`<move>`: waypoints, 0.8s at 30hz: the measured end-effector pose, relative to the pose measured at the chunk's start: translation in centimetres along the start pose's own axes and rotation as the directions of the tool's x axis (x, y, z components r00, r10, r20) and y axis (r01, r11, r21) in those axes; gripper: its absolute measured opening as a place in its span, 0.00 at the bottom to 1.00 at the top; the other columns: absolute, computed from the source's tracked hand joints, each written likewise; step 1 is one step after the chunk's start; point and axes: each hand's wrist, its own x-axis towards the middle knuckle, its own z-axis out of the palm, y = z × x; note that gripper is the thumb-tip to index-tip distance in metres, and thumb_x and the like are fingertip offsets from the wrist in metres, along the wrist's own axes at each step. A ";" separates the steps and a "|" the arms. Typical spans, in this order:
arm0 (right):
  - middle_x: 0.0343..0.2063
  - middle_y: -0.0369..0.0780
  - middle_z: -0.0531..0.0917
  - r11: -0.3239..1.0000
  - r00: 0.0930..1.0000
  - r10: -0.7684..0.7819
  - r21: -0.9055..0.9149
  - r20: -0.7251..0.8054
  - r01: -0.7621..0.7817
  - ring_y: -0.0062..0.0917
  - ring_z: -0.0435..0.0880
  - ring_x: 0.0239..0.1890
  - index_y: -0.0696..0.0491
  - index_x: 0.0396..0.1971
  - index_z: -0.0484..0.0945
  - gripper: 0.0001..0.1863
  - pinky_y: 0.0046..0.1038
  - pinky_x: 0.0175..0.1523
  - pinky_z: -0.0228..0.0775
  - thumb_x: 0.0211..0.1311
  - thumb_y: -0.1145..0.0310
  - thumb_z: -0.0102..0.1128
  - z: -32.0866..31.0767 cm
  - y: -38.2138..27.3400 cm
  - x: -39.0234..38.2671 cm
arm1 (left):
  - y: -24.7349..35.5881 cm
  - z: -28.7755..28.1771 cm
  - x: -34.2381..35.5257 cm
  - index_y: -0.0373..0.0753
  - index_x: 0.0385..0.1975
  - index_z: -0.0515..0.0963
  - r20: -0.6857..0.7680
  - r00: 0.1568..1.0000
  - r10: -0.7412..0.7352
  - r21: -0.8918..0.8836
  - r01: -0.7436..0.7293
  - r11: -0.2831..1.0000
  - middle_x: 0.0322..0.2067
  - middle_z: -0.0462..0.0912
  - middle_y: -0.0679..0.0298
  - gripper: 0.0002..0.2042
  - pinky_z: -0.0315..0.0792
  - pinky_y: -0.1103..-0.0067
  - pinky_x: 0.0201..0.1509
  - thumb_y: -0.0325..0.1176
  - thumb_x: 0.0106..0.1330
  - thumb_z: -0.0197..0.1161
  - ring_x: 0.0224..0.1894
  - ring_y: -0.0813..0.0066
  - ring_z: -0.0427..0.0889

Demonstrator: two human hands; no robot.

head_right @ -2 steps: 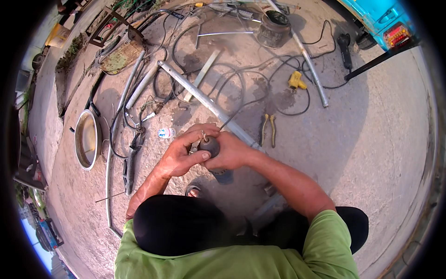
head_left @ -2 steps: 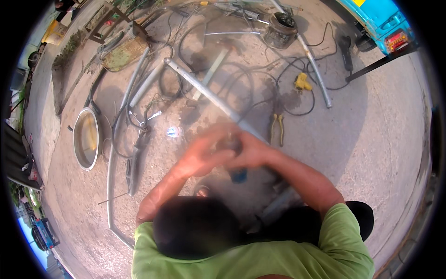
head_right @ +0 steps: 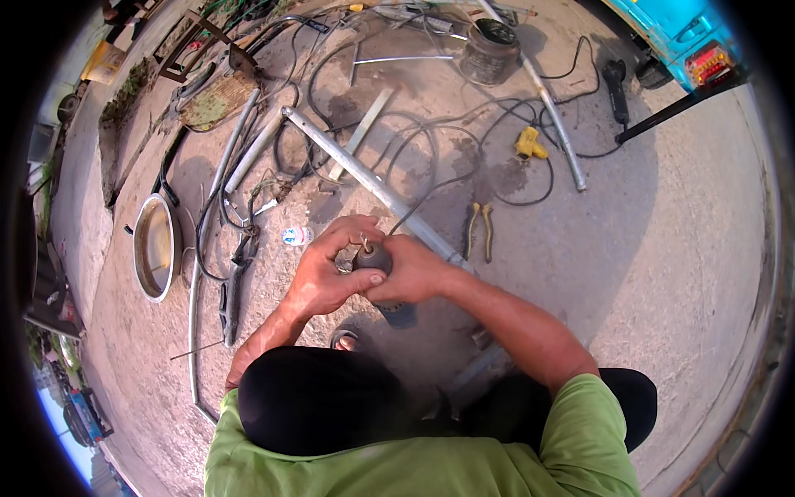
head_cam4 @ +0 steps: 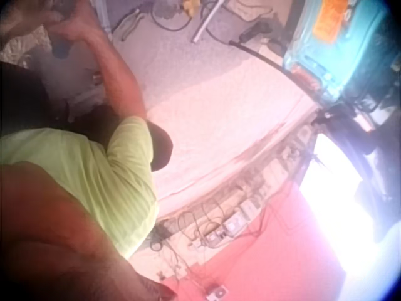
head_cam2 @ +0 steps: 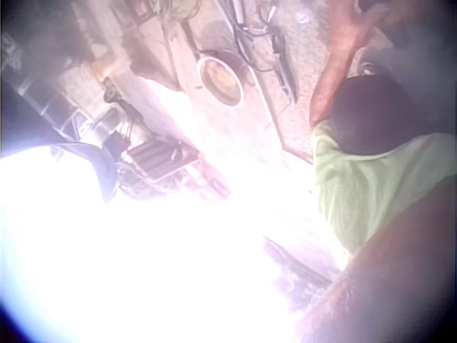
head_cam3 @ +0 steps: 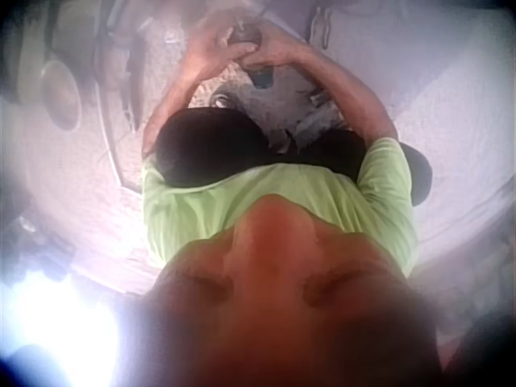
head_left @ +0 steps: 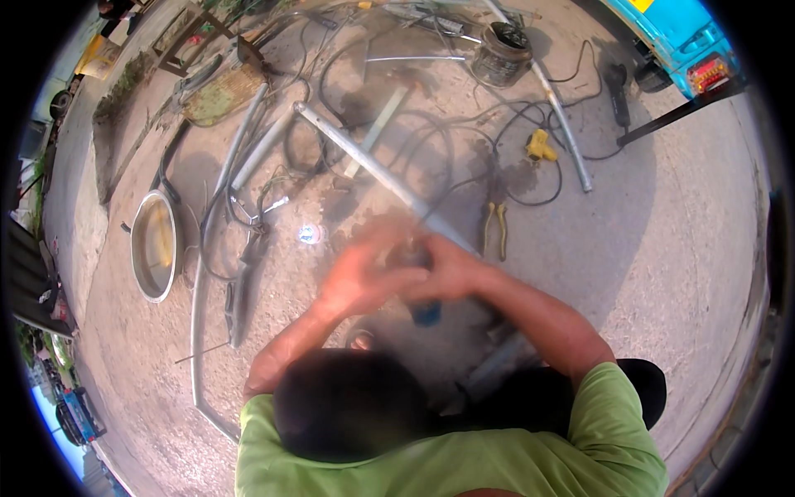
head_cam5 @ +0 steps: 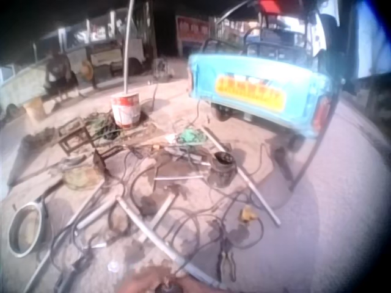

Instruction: The person uses pliers to bend a metal pipe, then uses a drill to make holes in a long metal rail while sitting on the ground.

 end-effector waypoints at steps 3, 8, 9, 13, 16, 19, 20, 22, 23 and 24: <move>0.34 0.45 0.88 0.997 0.997 -0.069 0.040 -0.037 0.071 0.32 0.88 0.37 0.60 0.43 0.82 0.26 0.34 0.47 0.78 0.44 0.61 0.74 -0.1 -0.7 0.0 | 0.8 0.0 -0.2 0.34 0.48 0.81 -0.026 0.998 -0.053 0.184 0.057 0.981 0.55 0.80 0.53 0.25 0.69 0.66 0.68 0.30 0.49 0.80 0.64 0.56 0.76; 0.34 0.46 0.88 0.996 0.998 0.043 0.073 0.044 -0.046 0.32 0.88 0.39 0.60 0.43 0.82 0.27 0.36 0.47 0.78 0.43 0.61 0.75 -0.3 -1.3 0.1 | -1.0 -0.5 0.3 0.35 0.44 0.81 0.084 0.995 -0.060 -0.265 0.081 0.961 0.51 0.81 0.53 0.22 0.71 0.65 0.65 0.30 0.48 0.79 0.60 0.54 0.78; 0.35 0.45 0.88 0.997 0.999 0.030 0.066 0.030 -0.031 0.32 0.88 0.39 0.60 0.43 0.82 0.26 0.35 0.47 0.78 0.43 0.61 0.75 -0.2 -1.2 0.0 | -1.1 -0.5 0.4 0.35 0.44 0.81 0.100 0.994 -0.039 -0.320 0.069 0.945 0.51 0.80 0.53 0.22 0.71 0.65 0.65 0.30 0.49 0.79 0.59 0.54 0.78; 0.34 0.44 0.88 0.998 0.999 -0.036 0.043 -0.003 0.036 0.30 0.87 0.38 0.59 0.44 0.82 0.26 0.34 0.47 0.78 0.44 0.61 0.74 -0.4 -0.9 -0.1 | 1.5 -0.3 0.5 0.35 0.50 0.81 0.028 0.996 -0.088 0.085 0.085 0.993 0.57 0.79 0.53 0.24 0.67 0.64 0.70 0.30 0.52 0.77 0.64 0.55 0.76; 0.34 0.45 0.88 0.994 1.000 -0.030 0.106 0.010 0.028 0.30 0.87 0.38 0.59 0.45 0.82 0.27 0.35 0.47 0.78 0.43 0.61 0.74 -0.3 -0.9 -0.1 | 0.9 -0.3 0.5 0.34 0.47 0.82 -0.015 1.000 0.001 0.077 0.000 0.997 0.55 0.81 0.53 0.23 0.68 0.63 0.69 0.30 0.50 0.78 0.63 0.55 0.77; 0.34 0.46 0.88 0.988 1.000 -0.006 0.153 0.011 0.005 0.30 0.88 0.38 0.60 0.46 0.81 0.28 0.35 0.47 0.78 0.43 0.61 0.75 0.0 -1.4 -0.1 | -1.0 -0.4 0.6 0.34 0.43 0.82 0.056 0.998 0.004 -0.232 0.009 0.973 0.51 0.81 0.54 0.23 0.72 0.65 0.64 0.32 0.47 0.81 0.59 0.55 0.78; 0.34 0.47 0.88 0.987 1.000 -0.001 0.160 0.007 -0.001 0.31 0.88 0.38 0.61 0.46 0.81 0.29 0.36 0.47 0.78 0.43 0.61 0.75 0.1 -1.6 -0.2 | -1.2 -0.3 0.4 0.34 0.43 0.81 0.055 0.998 -0.004 -0.209 0.016 0.978 0.50 0.81 0.54 0.22 0.72 0.65 0.64 0.32 0.47 0.81 0.58 0.55 0.78; 0.33 0.46 0.88 0.998 0.999 -0.037 0.058 0.005 0.036 0.30 0.88 0.38 0.60 0.46 0.81 0.28 0.35 0.46 0.78 0.44 0.61 0.74 -0.1 -0.8 -0.2 | -0.2 -0.2 0.0 0.34 0.44 0.82 0.016 1.000 0.004 -0.026 -0.004 1.000 0.51 0.81 0.54 0.22 0.72 0.66 0.64 0.33 0.49 0.80 0.58 0.56 0.78; 0.33 0.46 0.88 0.998 0.998 -0.055 0.007 0.006 0.055 0.29 0.88 0.37 0.59 0.46 0.81 0.27 0.35 0.46 0.78 0.45 0.61 0.74 -0.2 -0.4 -0.2 | 0.5 -0.2 -0.1 0.34 0.45 0.82 -0.020 0.999 0.026 0.138 -0.023 0.990 0.52 0.81 0.54 0.22 0.72 0.66 0.64 0.34 0.51 0.79 0.58 0.57 0.78; 0.33 0.45 0.88 0.999 0.999 -0.050 0.020 0.010 0.050 0.29 0.87 0.37 0.59 0.46 0.82 0.27 0.34 0.45 0.78 0.45 0.61 0.74 -0.2 -0.3 -0.2 | 1.0 -0.2 0.0 0.34 0.46 0.82 -0.013 1.000 -0.001 0.169 0.003 0.986 0.52 0.81 0.55 0.20 0.72 0.66 0.64 0.34 0.54 0.77 0.59 0.58 0.78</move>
